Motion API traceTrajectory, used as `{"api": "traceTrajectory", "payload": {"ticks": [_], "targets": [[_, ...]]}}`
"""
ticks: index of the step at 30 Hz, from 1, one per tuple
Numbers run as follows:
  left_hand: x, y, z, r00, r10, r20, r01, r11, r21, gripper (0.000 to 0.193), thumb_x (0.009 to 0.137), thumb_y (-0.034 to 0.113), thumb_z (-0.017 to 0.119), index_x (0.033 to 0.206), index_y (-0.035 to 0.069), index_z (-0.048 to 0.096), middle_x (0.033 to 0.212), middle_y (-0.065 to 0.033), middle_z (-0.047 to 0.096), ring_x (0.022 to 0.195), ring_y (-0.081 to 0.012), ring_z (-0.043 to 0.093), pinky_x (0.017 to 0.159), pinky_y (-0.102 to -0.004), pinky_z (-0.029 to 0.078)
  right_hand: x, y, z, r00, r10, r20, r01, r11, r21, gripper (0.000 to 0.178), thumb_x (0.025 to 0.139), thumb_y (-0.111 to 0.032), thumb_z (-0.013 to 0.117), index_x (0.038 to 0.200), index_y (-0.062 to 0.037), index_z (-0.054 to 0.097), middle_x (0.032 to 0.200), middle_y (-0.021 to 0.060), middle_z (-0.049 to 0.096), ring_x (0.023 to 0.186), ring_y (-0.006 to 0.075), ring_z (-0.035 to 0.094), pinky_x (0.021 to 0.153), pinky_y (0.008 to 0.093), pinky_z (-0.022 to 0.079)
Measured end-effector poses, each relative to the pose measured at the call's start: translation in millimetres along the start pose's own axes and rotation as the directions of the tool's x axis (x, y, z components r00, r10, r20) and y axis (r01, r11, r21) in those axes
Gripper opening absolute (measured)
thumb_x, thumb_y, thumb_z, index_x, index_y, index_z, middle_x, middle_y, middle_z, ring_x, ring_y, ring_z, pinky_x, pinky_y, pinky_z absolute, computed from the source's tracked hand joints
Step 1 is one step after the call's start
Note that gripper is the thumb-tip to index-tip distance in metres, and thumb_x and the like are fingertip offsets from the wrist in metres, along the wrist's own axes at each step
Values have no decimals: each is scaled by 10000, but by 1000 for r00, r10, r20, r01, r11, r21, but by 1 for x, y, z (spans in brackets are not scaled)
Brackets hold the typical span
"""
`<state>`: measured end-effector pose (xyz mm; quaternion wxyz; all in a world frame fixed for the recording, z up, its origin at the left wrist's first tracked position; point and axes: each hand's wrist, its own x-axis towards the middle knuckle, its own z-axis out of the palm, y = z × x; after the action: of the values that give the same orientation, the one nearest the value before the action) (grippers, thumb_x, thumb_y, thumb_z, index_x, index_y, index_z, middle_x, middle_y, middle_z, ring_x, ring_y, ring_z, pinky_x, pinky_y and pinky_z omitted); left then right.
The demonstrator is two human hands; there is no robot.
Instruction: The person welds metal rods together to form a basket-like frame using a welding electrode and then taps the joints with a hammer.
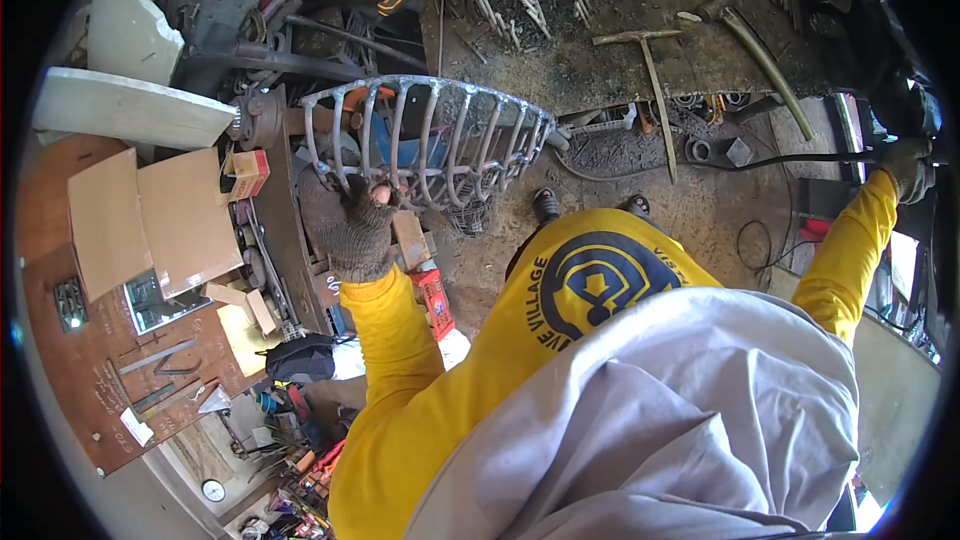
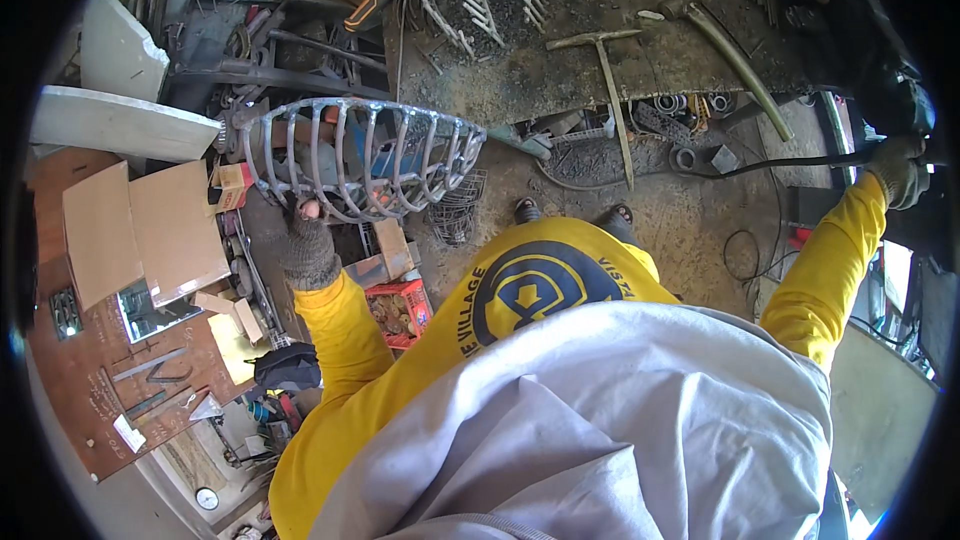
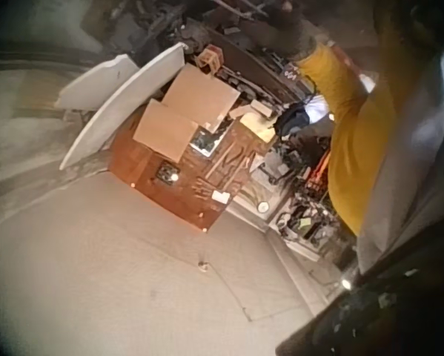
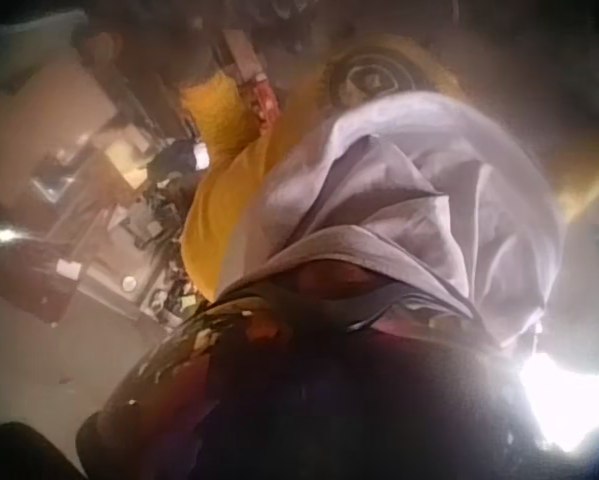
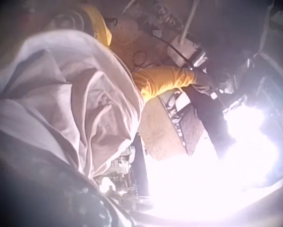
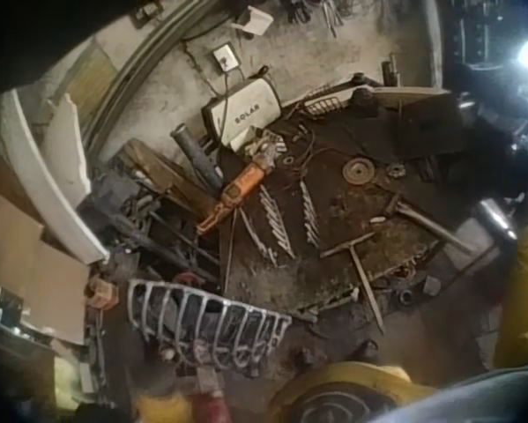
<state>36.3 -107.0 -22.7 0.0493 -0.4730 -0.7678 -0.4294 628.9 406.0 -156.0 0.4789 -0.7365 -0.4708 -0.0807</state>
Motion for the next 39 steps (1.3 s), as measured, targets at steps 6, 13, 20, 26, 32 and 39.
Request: {"api": "traceTrajectory", "payload": {"ticks": [6,13,20,26,32,39], "targets": [[-1,-17,17,996,-68,-60,54,975,-216,839,844,435,753,1436,-21,373,1403,-149,504,1234,-246,519,1028,-354,428,-6,8,1,999,-36,0,36,999,-23,620,779,-504,750,1076,24,616,1041,171,654,985,300,634,847,392,507],[5,-1,21,990,-143,-3,123,860,-496,806,854,385,754,1453,26,352,1392,-142,505,1225,-277,520,1011,-415,464,-14,16,0,997,-77,5,77,996,-35,619,782,-498,754,1088,21,613,1057,170,648,995,293,634,846,381,512],[2,4,22,950,-310,-19,244,783,-572,906,779,490,782,1464,85,348,1382,-124,494,1209,-293,537,1013,-453,476,-23,25,1,994,-105,15,105,993,-50,618,784,-492,758,1101,18,609,1073,169,642,1005,286,633,844,370,516],[-9,-52,6,940,-333,73,289,666,-688,827,795,426,780,1451,113,385,1366,-114,520,1181,-284,565,979,-450,514,-31,32,2,992,-123,29,124,992,-40,618,786,-486,761,1112,15,606,1086,168,637,1014,280,633,842,361,519],[-11,-47,11,916,-372,148,331,497,-802,683,850,297,735,1403,56,414,1268,-141,571,1012,-261,625,809,-393,559,-47,39,-6,982,-187,-18,187,982,-12,617,788,-481,764,1123,13,604,1100,167,631,1023,274,632,841,352,523],[-12,-35,20,904,-425,-44,264,637,-724,657,786,312,834,1270,4,515,1076,-93,644,854,-177,643,682,-301,547,-177,-93,-69,963,-270,22,236,877,418,545,853,-326,758,1220,29,565,1210,170,604,1079,271,616,929,349,507]]}}
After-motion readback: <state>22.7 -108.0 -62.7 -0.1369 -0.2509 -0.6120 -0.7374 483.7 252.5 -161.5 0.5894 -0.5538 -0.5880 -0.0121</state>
